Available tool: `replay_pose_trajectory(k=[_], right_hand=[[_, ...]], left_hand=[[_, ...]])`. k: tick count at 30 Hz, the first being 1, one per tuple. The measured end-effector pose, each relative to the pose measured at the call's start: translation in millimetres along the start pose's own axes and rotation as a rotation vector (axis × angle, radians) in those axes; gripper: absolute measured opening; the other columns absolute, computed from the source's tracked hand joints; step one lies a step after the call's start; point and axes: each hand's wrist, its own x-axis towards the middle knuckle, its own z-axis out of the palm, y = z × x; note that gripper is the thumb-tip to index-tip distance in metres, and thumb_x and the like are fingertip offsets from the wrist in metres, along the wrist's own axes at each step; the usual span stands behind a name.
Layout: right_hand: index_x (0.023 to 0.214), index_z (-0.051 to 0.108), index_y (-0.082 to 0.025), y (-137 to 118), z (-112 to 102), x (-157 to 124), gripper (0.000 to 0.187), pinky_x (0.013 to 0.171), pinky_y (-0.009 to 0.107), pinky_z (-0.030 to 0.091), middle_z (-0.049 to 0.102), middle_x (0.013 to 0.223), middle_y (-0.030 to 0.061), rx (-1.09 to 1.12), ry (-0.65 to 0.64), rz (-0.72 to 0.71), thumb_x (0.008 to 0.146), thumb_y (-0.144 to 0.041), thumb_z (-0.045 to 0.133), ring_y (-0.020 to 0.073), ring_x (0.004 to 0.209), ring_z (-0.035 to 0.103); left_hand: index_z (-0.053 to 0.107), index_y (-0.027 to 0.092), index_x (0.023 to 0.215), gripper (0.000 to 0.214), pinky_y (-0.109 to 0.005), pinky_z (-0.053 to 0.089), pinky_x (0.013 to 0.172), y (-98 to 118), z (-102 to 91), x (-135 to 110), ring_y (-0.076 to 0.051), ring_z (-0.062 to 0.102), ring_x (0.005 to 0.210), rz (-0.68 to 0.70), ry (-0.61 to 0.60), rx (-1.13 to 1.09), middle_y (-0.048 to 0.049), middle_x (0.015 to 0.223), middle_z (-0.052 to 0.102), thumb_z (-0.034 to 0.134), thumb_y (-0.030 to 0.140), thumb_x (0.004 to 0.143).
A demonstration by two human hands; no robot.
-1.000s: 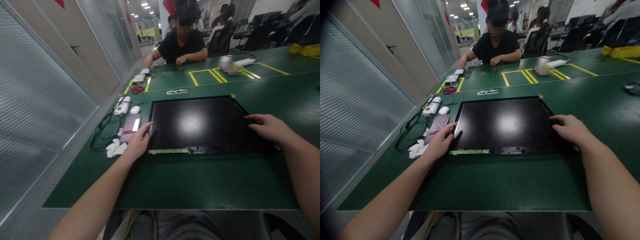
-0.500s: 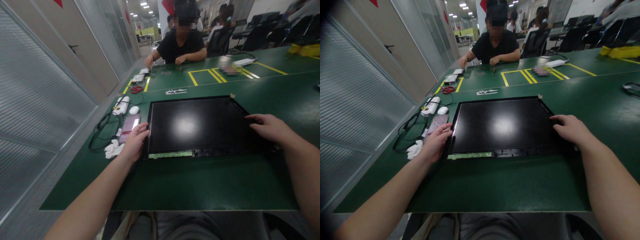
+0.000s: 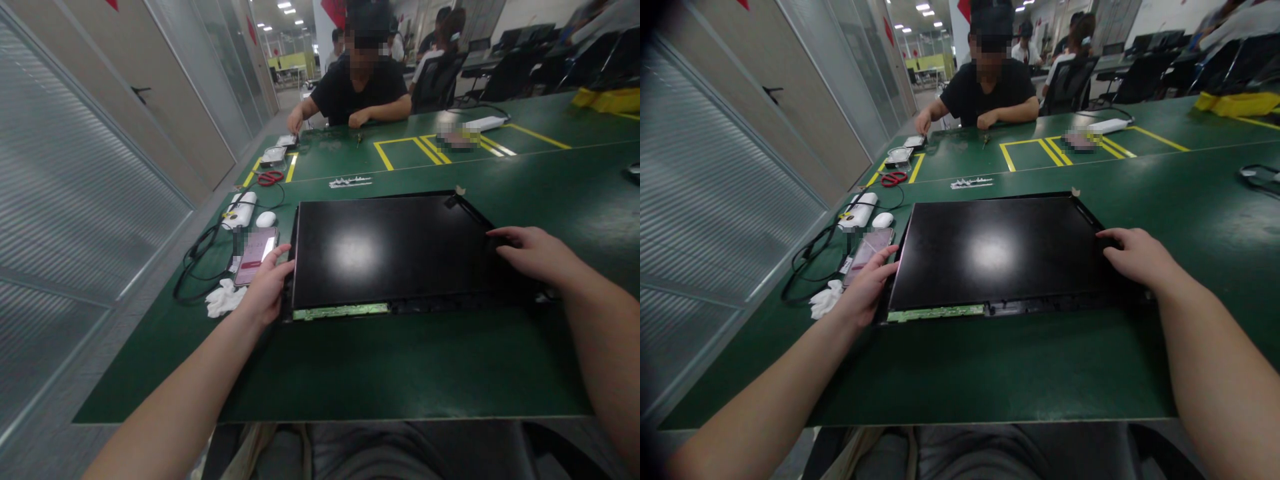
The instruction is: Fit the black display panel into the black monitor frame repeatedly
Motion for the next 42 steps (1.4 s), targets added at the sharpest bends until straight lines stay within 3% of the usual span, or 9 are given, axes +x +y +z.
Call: replay_pose_trajectory(k=[6, 19, 25, 35, 42], right_hand=[[0.128, 0.068, -0.019, 0.8, 0.9, -1.1, 0.053, 0.082, 0.043, 0.056, 0.070, 0.115, 0.0155, -0.045, 0.036, -0.030, 0.079, -0.030, 0.051, 0.0301, 0.094, 0.069], [0.127, 0.068, -0.018, 5.6, 4.1, 2.8, 0.052, 0.096, 0.046, 0.053, 0.066, 0.124, 0.0173, -0.062, 0.043, -0.078, 0.080, -0.030, 0.050, 0.0325, 0.112, 0.065], [0.128, 0.068, -0.020, 3.8, 3.7, 1.8, 0.052, 0.092, 0.044, 0.055, 0.067, 0.120, 0.0158, -0.060, 0.043, -0.061, 0.080, -0.031, 0.049, 0.0307, 0.105, 0.067], [0.130, 0.066, -0.018, 7.6, 5.6, 3.1, 0.054, 0.096, 0.045, 0.052, 0.066, 0.123, 0.0159, -0.020, 0.030, -0.068, 0.080, -0.030, 0.050, 0.0313, 0.110, 0.064], [0.131, 0.065, -0.016, 5.3, 3.4, 2.3, 0.054, 0.098, 0.044, 0.051, 0.064, 0.126, 0.0183, -0.041, 0.012, -0.074, 0.082, -0.030, 0.049, 0.0320, 0.115, 0.063]], left_hand=[[0.046, 0.021, 0.142, 0.062, -0.024, 0.053, 0.038, 0.4, 0.3, 1.1, -0.017, 0.062, 0.039, -0.009, 0.000, -0.027, 0.0030, 0.058, 0.066, 0.060, 0.003, 0.084], [0.052, 0.021, 0.141, 0.062, -0.024, 0.057, 0.043, -1.6, -2.1, 4.4, -0.016, 0.065, 0.044, 0.008, 0.006, -0.101, 0.0017, 0.064, 0.069, 0.062, 0.002, 0.082], [0.054, 0.024, 0.141, 0.061, -0.025, 0.059, 0.048, -3.8, -4.1, 6.7, -0.017, 0.069, 0.049, 0.012, -0.020, -0.114, 0.0007, 0.065, 0.071, 0.063, 0.004, 0.084], [0.068, 0.019, 0.125, 0.046, -0.019, 0.052, 0.049, -6.4, -1.5, 2.4, -0.017, 0.073, 0.066, 0.067, -0.044, -0.048, -0.0032, 0.078, 0.078, 0.077, 0.018, 0.080], [0.074, 0.018, 0.119, 0.042, -0.019, 0.049, 0.046, -0.1, -0.4, -1.9, -0.018, 0.073, 0.069, 0.065, -0.083, -0.027, -0.0042, 0.085, 0.079, 0.070, 0.014, 0.078]])
